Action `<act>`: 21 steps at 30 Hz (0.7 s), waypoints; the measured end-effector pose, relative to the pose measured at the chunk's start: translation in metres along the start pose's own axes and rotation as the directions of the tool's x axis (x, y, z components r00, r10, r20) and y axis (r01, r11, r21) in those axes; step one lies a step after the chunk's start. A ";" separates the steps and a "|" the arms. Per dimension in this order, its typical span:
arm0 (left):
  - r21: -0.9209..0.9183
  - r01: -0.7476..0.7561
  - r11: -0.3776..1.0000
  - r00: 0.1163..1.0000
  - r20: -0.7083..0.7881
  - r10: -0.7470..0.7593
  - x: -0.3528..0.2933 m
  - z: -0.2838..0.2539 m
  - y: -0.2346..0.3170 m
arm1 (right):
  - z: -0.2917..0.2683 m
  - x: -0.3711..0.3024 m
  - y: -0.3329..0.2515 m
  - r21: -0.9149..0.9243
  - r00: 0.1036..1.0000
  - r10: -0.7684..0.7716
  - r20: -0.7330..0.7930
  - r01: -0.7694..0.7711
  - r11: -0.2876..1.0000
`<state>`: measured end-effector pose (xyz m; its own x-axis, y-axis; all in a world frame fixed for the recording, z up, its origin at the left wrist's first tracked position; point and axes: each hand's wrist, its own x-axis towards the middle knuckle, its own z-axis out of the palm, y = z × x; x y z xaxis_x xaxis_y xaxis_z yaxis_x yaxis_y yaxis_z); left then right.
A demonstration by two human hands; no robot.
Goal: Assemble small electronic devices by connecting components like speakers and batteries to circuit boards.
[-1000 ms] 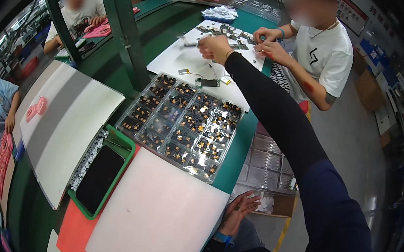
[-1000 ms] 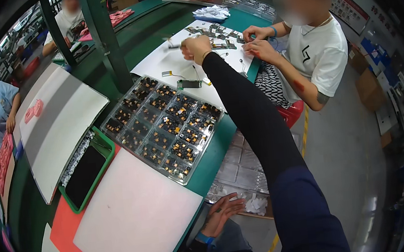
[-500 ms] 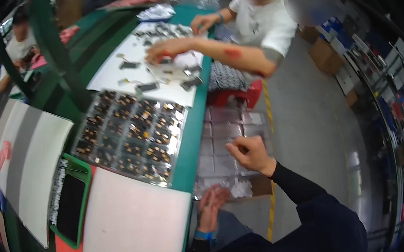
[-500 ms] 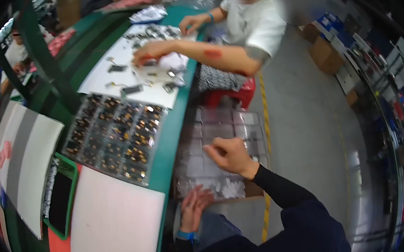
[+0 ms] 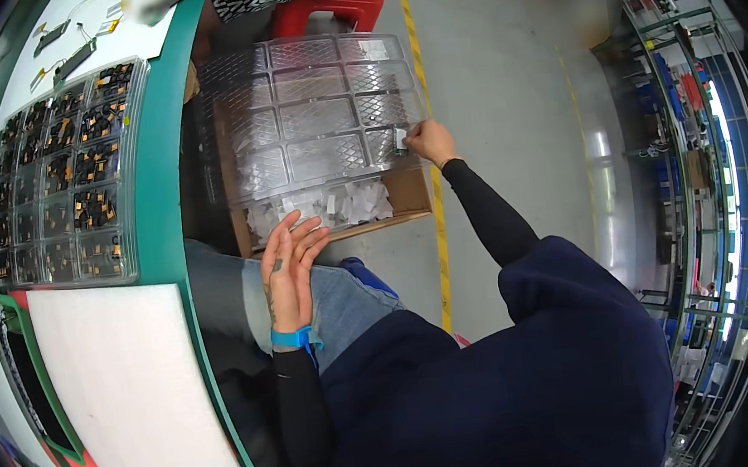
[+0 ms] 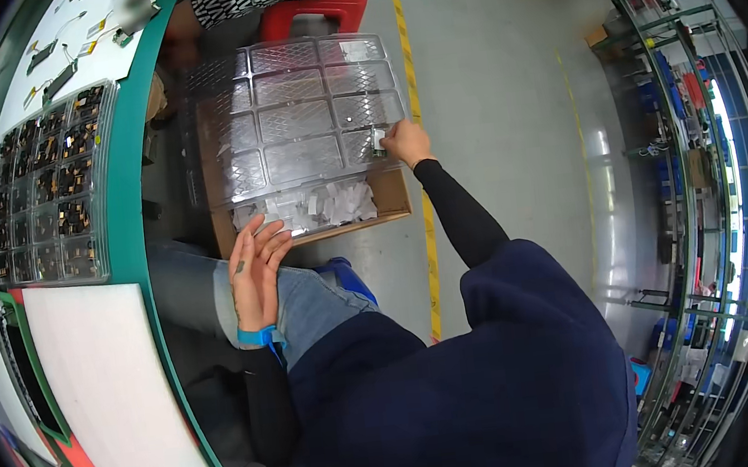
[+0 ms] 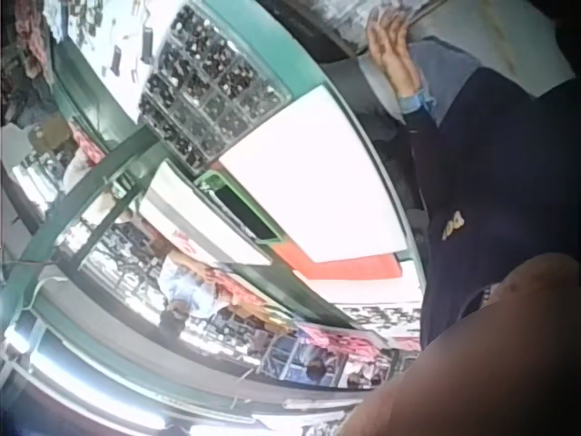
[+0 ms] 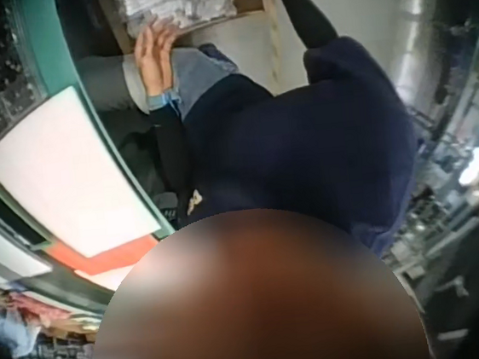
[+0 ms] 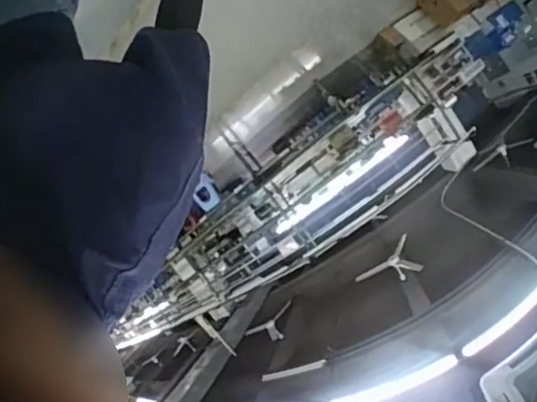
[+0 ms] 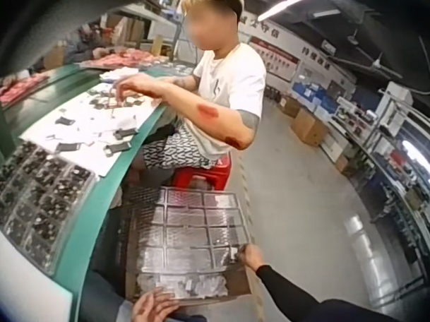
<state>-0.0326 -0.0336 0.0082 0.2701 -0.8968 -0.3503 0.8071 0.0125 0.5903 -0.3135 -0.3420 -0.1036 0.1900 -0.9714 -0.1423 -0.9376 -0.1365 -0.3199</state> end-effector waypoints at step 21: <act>0.129 0.025 0.991 0.998 0.058 -0.032 0.000 -0.014 -0.012 | -0.047 -0.135 -0.127 0.831 0.828 -0.087 0.555 -0.545 0.110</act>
<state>-0.0350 -0.0270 -0.0094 0.2129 -0.9209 -0.3266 0.7391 -0.0669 0.6703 -0.2339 -0.2023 0.0000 0.4003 -0.6844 -0.6094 0.0350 0.6759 -0.7361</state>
